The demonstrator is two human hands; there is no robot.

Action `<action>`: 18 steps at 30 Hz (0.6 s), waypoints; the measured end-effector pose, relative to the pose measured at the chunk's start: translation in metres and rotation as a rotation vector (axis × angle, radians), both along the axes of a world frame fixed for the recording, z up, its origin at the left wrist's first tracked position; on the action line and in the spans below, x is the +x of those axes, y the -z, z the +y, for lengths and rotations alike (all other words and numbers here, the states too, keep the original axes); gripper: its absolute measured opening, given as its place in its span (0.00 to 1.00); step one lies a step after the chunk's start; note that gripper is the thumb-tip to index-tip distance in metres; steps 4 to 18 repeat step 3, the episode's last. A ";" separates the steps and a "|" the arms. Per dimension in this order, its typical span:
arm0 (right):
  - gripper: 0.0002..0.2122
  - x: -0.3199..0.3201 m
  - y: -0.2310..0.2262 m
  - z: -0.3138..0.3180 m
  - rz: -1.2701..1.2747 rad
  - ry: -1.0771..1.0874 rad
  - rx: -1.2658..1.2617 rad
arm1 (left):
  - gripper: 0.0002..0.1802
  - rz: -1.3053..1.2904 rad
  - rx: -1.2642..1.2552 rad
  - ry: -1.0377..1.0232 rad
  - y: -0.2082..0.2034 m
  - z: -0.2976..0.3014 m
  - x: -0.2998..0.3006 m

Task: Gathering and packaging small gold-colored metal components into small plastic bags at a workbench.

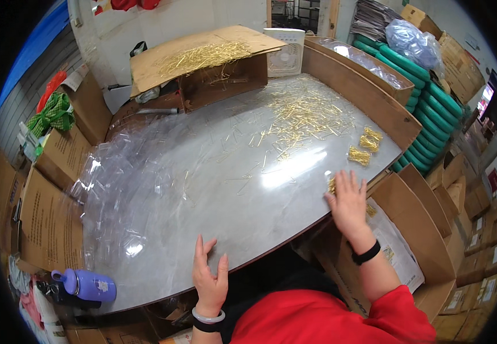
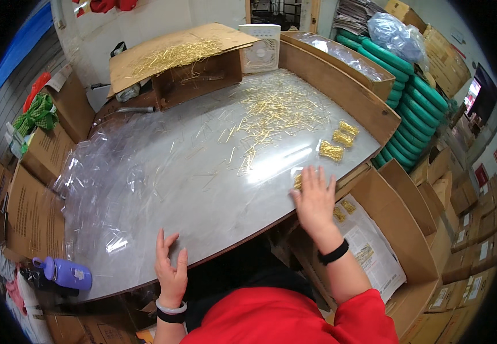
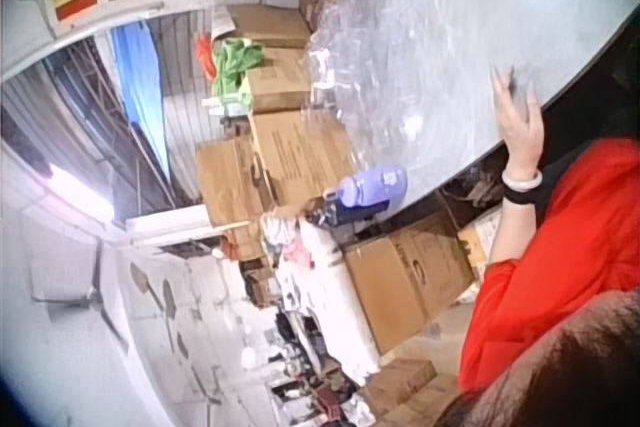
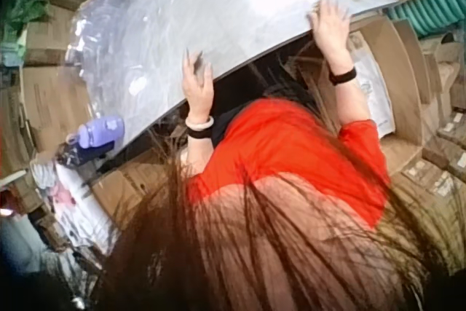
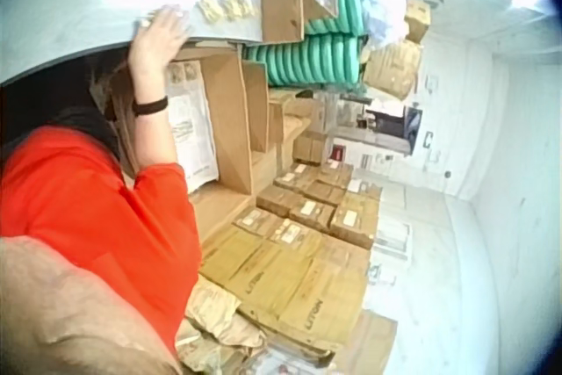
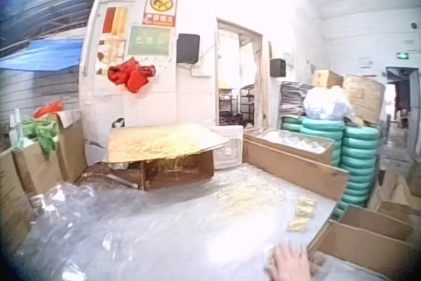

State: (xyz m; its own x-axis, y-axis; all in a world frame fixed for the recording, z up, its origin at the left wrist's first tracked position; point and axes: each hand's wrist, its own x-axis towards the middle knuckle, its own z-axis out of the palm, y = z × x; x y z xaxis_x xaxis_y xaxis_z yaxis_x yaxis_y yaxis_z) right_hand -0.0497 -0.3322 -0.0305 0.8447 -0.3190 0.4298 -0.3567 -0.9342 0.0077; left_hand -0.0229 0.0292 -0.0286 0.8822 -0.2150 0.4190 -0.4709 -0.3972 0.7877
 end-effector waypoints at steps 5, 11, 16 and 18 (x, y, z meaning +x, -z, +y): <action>0.33 0.009 -0.001 -0.043 0.017 0.123 0.097 | 0.37 0.008 0.029 -0.011 0.001 -0.003 0.000; 0.33 0.009 -0.001 -0.043 0.017 0.123 0.097 | 0.37 0.008 0.029 -0.011 0.001 -0.003 0.000; 0.33 0.009 -0.001 -0.043 0.017 0.123 0.097 | 0.37 0.008 0.029 -0.011 0.001 -0.003 0.000; 0.33 0.009 -0.001 -0.043 0.017 0.123 0.097 | 0.37 0.008 0.029 -0.011 0.001 -0.003 0.000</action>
